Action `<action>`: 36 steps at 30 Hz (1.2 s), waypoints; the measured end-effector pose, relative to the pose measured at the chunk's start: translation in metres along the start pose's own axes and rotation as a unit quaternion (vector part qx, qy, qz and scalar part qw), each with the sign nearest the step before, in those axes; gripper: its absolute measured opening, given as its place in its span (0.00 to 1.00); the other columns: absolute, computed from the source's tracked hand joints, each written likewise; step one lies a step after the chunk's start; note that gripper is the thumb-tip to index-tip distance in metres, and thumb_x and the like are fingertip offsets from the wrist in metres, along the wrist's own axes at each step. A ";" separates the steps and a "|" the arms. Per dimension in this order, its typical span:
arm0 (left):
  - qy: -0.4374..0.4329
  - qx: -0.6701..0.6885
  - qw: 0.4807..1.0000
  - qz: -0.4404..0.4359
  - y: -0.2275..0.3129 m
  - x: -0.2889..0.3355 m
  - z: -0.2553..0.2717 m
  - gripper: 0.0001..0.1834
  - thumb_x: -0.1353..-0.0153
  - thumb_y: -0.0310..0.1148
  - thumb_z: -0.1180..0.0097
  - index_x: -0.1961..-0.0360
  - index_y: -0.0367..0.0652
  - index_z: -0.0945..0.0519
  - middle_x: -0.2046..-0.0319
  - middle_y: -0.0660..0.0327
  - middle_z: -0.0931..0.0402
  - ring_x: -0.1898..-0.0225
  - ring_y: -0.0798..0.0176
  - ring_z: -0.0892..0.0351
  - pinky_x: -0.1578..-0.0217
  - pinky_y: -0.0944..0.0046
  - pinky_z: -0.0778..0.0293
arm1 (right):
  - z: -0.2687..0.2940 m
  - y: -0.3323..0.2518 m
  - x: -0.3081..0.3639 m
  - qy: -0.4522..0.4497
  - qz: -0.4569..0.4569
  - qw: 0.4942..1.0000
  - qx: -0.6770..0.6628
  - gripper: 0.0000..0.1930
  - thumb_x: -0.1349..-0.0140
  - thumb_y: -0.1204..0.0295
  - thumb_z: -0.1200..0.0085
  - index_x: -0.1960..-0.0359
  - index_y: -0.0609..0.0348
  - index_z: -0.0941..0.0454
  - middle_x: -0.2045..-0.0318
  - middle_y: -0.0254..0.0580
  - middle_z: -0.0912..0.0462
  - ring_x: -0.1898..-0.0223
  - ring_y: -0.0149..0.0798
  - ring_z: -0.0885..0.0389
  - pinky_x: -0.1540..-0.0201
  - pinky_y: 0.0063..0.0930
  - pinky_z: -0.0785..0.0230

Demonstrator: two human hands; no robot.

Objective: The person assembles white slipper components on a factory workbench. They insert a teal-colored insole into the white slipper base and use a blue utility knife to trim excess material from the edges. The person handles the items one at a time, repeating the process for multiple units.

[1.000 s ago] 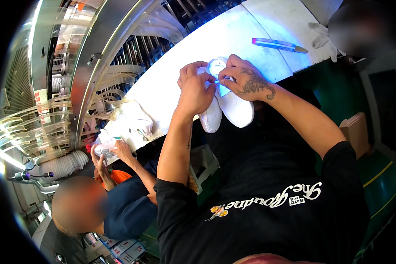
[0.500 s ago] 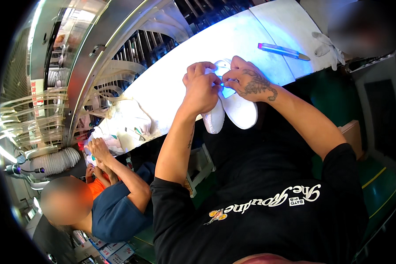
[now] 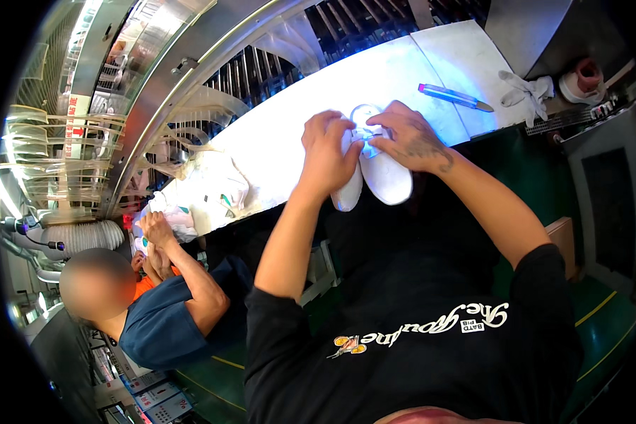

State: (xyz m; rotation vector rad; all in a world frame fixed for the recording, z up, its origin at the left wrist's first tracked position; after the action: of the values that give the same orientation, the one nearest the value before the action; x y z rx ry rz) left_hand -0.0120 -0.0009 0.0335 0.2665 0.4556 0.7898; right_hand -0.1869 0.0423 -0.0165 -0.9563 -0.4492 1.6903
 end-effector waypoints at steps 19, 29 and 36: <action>0.170 0.134 0.973 0.085 0.054 0.099 0.085 0.22 0.33 0.22 0.32 0.38 0.31 0.20 0.50 0.43 0.16 0.72 0.59 0.14 0.74 0.66 0.20 | 0.017 -0.083 0.068 -0.035 0.074 0.996 -0.036 0.24 0.35 0.58 0.28 0.43 0.59 0.15 0.44 0.48 0.15 0.41 0.53 0.17 0.27 0.56 0.31; 0.055 0.462 0.839 0.281 0.030 0.073 0.067 0.23 0.16 0.35 0.49 0.28 0.38 0.35 0.48 0.49 0.18 0.68 0.58 0.08 0.70 0.65 0.13 | 0.005 -0.094 0.126 0.075 0.178 0.979 0.064 0.19 0.46 0.73 0.26 0.53 0.61 0.15 0.54 0.46 0.17 0.51 0.50 0.17 0.46 0.47 0.24; 0.011 0.419 0.870 0.261 0.049 0.029 0.055 0.25 0.17 0.34 0.50 0.28 0.32 0.38 0.52 0.41 0.16 0.71 0.57 0.08 0.72 0.63 0.14 | -0.140 -0.164 0.123 -0.133 0.339 0.904 0.226 0.21 0.36 0.62 0.44 0.52 0.67 0.10 0.45 0.57 0.16 0.37 0.62 0.20 0.27 0.55 0.32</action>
State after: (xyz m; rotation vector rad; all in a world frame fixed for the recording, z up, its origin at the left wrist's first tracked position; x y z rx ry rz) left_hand 0.0025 0.0502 0.0918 1.2365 0.7504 1.0857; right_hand 0.0136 0.1876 -0.0310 -0.5544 0.1425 2.4331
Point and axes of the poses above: each hand's wrist, its own x-axis away from the middle knuckle, its own z-axis out of the back of the hand, y = z × x, the point moved 7 cm from there along -x, towards the middle knuckle
